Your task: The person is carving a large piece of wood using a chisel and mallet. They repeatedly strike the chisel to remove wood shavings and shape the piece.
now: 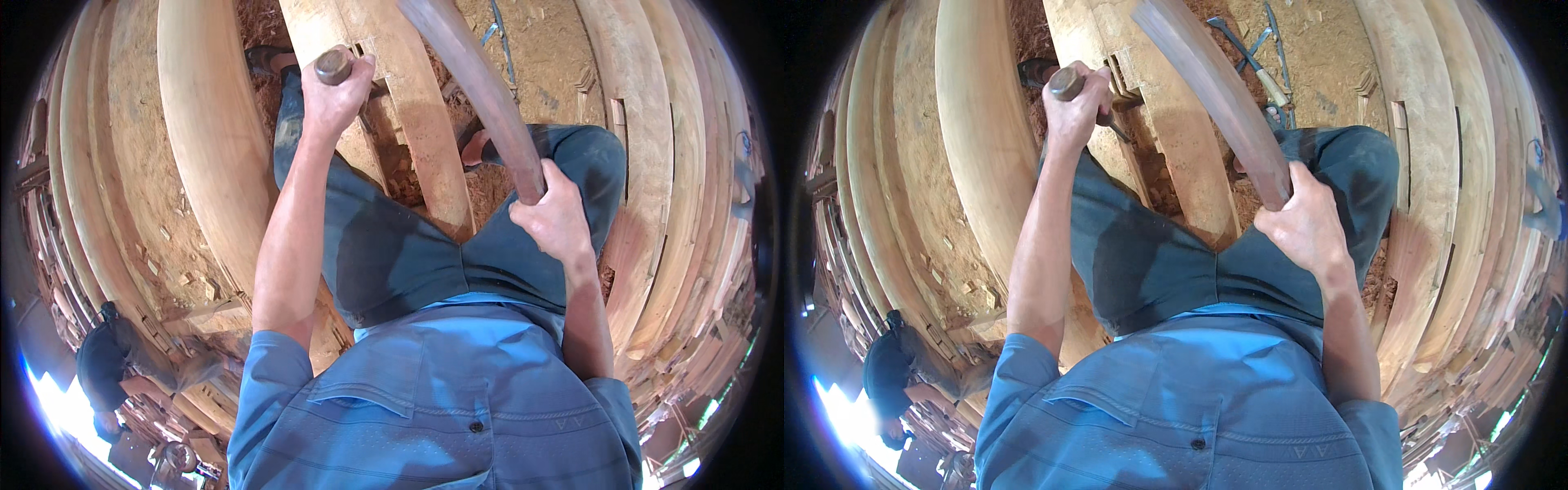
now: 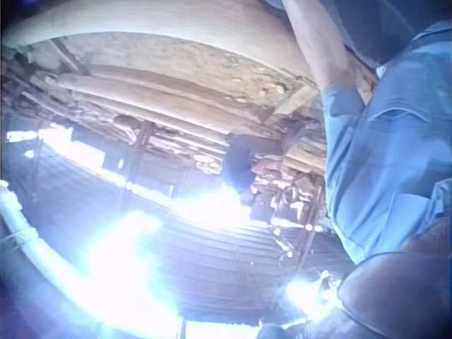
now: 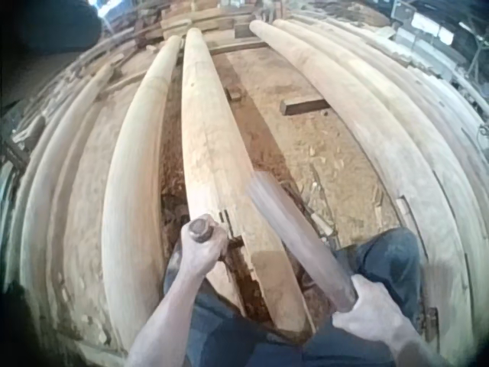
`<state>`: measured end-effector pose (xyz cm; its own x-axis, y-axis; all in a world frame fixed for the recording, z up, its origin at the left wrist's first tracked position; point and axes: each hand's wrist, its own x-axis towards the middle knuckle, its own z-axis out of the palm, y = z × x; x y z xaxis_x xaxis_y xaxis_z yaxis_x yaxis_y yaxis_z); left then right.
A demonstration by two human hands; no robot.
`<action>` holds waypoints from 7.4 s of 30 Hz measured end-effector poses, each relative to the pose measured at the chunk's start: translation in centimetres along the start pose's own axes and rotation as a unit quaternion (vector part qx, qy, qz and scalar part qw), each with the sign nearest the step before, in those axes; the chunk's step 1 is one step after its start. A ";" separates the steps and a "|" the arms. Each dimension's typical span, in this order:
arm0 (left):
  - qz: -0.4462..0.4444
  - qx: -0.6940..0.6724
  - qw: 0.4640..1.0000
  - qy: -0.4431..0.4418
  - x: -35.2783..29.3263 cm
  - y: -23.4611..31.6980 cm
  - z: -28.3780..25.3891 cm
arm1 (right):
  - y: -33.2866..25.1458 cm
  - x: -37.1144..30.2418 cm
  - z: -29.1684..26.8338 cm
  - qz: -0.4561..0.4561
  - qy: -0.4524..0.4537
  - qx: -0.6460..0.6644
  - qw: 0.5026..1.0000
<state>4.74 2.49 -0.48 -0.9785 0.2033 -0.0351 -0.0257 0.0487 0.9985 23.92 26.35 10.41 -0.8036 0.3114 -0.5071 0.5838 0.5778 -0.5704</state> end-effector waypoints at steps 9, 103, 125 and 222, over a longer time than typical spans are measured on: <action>-0.004 0.039 0.999 0.005 1.0 -0.9 2.4 | -7.5 0.5 -5.4 -0.115 0.146 0.053 0.981; 0.208 0.137 0.968 -0.008 -11.1 -3.5 2.7 | -2.6 2.6 -1.1 -0.104 -0.032 -0.034 0.994; 0.044 -0.040 0.996 0.069 1.4 -0.5 1.3 | -4.1 -0.9 -1.6 -0.084 0.038 0.164 0.982; 0.208 0.065 0.971 0.095 -8.2 -2.7 3.2 | 3.0 -1.4 0.7 0.076 -0.064 -0.078 0.992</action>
<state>13.54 3.80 -3.05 -0.9191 0.0482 0.3912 0.3941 0.1259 0.9104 26.89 27.16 8.93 -0.6802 0.3113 -0.6636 0.6646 0.6438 -0.3793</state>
